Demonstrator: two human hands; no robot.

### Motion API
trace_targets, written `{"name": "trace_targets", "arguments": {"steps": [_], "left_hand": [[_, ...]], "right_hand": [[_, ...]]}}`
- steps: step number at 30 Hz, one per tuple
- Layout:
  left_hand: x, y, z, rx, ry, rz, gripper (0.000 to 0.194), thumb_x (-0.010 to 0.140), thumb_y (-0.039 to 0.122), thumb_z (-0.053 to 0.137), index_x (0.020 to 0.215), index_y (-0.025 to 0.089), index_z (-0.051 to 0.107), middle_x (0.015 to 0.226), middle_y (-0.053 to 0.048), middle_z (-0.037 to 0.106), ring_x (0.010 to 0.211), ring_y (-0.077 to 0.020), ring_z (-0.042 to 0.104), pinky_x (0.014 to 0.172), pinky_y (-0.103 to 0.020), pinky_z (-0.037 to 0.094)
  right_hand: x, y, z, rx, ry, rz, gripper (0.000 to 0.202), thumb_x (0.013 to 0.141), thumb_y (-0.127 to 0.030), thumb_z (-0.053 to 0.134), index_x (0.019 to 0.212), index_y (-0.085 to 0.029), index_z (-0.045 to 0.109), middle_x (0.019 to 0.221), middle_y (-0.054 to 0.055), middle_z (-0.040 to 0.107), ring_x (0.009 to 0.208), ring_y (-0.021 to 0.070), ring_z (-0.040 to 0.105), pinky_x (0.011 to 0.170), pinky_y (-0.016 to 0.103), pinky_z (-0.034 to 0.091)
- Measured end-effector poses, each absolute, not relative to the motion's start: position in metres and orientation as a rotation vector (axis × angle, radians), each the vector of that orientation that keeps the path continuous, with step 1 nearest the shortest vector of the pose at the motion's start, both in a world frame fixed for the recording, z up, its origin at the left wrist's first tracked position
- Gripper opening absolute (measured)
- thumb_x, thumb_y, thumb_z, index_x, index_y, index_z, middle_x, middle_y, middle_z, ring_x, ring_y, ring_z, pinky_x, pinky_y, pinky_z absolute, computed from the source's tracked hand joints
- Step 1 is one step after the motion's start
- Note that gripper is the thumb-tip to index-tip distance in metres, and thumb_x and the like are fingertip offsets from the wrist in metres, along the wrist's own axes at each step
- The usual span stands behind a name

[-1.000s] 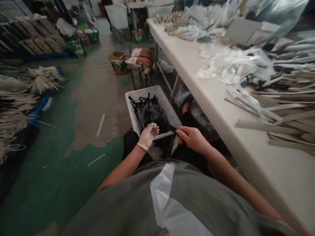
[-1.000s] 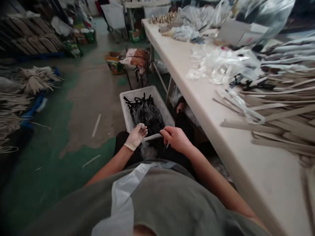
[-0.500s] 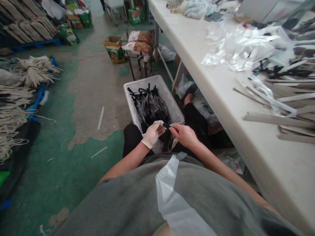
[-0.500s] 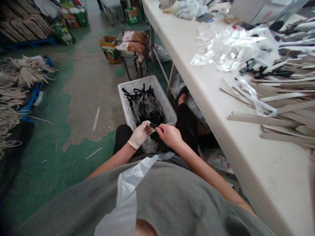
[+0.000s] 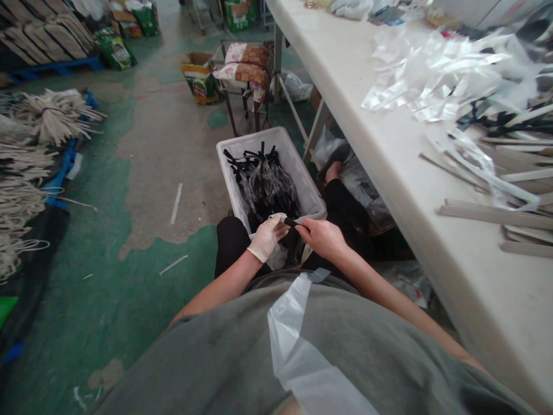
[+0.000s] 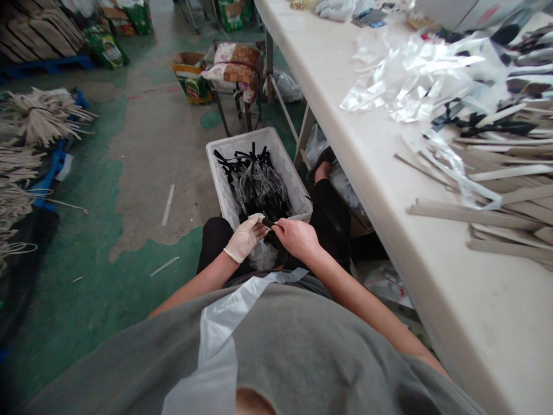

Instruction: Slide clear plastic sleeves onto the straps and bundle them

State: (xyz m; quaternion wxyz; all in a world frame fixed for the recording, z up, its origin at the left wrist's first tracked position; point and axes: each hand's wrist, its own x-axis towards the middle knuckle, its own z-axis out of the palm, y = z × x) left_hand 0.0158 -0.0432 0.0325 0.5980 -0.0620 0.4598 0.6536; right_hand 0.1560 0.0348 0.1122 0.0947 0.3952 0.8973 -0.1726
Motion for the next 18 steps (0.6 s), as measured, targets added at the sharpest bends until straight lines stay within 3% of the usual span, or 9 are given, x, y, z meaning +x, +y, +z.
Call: {"name": "trace_targets", "arguments": {"steps": [11,18], "left_hand": [[0.017,-0.042,0.03,-0.159,1.073,1.471,0.014,0.085,0.03,0.068,0.08,0.018,0.067,0.076,-0.004,0.07,0.075,-0.0161,0.068,0.087,-0.032,0.05],[0.028,-0.045,0.03,-0.123,1.071,1.413,0.012,0.082,0.028,0.072,0.078,0.017,0.068,0.074,-0.003,0.071,0.072,-0.0147,0.067,0.075,-0.026,0.049]], "right_hand": [[0.157,0.037,0.109,1.19,2.634,-0.603,0.033,0.1,-0.042,0.045,0.089,-0.023,0.069,0.082,0.004,0.073,0.074,0.0176,0.064,0.056,0.026,0.03],[0.15,0.038,0.098,1.156,2.623,-0.639,0.034,0.1,-0.041,0.043,0.09,-0.021,0.069,0.084,0.005,0.073,0.073,0.0175,0.064,0.057,0.026,0.032]]}}
